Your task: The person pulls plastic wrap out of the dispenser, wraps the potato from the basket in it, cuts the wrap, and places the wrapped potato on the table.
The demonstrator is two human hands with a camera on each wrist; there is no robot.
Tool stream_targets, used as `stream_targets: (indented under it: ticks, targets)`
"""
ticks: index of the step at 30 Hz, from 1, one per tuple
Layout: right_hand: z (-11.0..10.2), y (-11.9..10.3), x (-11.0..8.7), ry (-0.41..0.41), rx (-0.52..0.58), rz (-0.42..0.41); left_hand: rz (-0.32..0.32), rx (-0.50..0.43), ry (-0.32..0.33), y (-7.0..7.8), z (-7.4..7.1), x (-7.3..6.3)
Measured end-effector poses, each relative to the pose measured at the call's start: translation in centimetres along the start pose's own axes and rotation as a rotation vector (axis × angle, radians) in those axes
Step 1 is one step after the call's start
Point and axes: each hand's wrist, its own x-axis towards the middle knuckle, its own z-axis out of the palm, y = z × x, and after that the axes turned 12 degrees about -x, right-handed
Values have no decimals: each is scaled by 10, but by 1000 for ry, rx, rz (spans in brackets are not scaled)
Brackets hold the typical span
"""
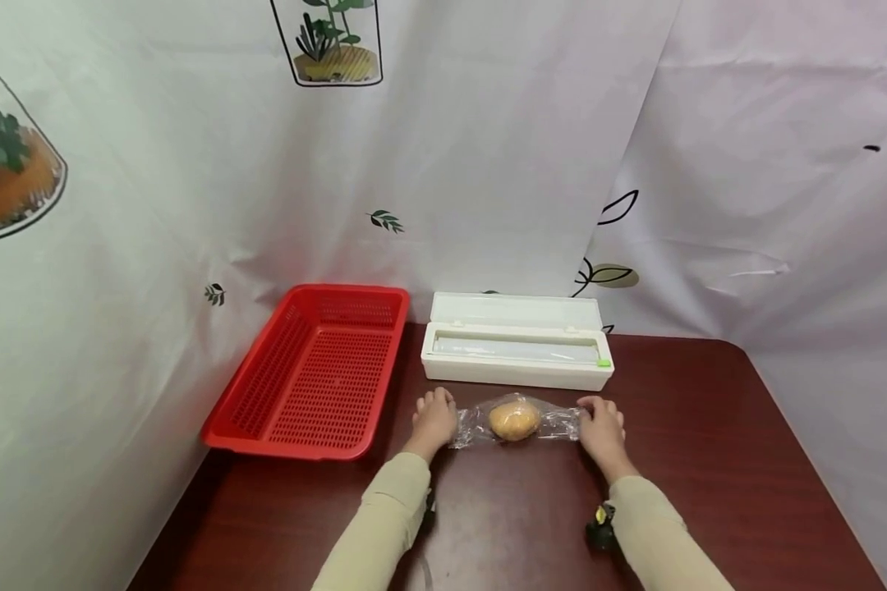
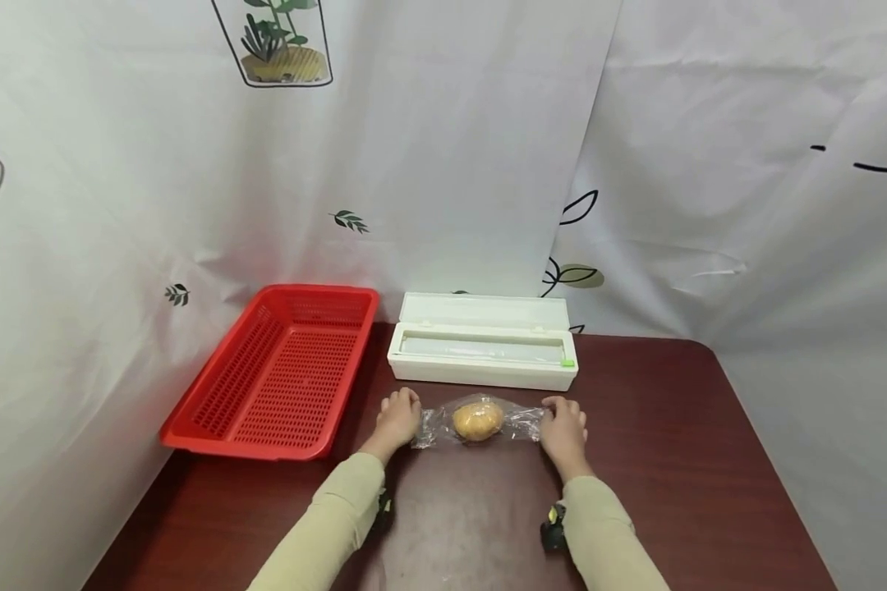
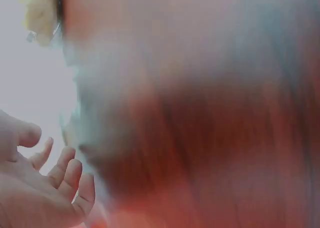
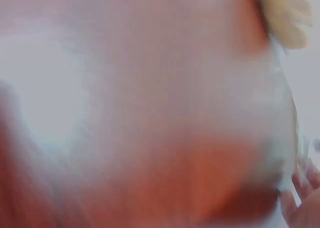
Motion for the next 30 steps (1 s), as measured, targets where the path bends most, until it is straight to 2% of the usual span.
stream_targets:
  ticks: [2, 3, 5, 7, 9, 12, 16, 21, 24, 26, 27, 30]
  targets:
    - [-10, 8, 1, -66, 29, 2, -24, -65, -43, -4, -8, 1]
    - [-13, 11, 1, -99, 18, -11, -18, -60, -68, -5, -10, 1]
    - [-17, 14, 0, -139, -23, -32, 28, -15, -112, -9, -8, 0]
    - [-19, 15, -2, -141, -46, -40, 70, 15, -140, -10, -4, -3]
    - [-21, 16, -3, -134, -28, -41, 106, 15, -133, -10, -2, -5]
    - [-26, 18, -3, -129, 20, -50, 108, -87, -104, -8, -7, -4]
    - [-32, 26, -6, -127, 87, -32, 20, -353, -70, -10, -17, 5]
    - [-33, 31, -10, -120, 208, 17, -155, -759, -90, -17, -21, 19]
    - [-35, 32, -17, -173, 309, 18, -262, -958, -109, -22, -25, 20]
    - [-38, 34, -25, -236, 390, 20, -313, -1012, -106, -24, -28, 18]
    - [-40, 35, -29, -276, 426, 3, -320, -1010, -103, -24, -30, 16]
    - [-44, 37, -44, -377, 475, -81, -300, -906, -129, -20, -31, 9]
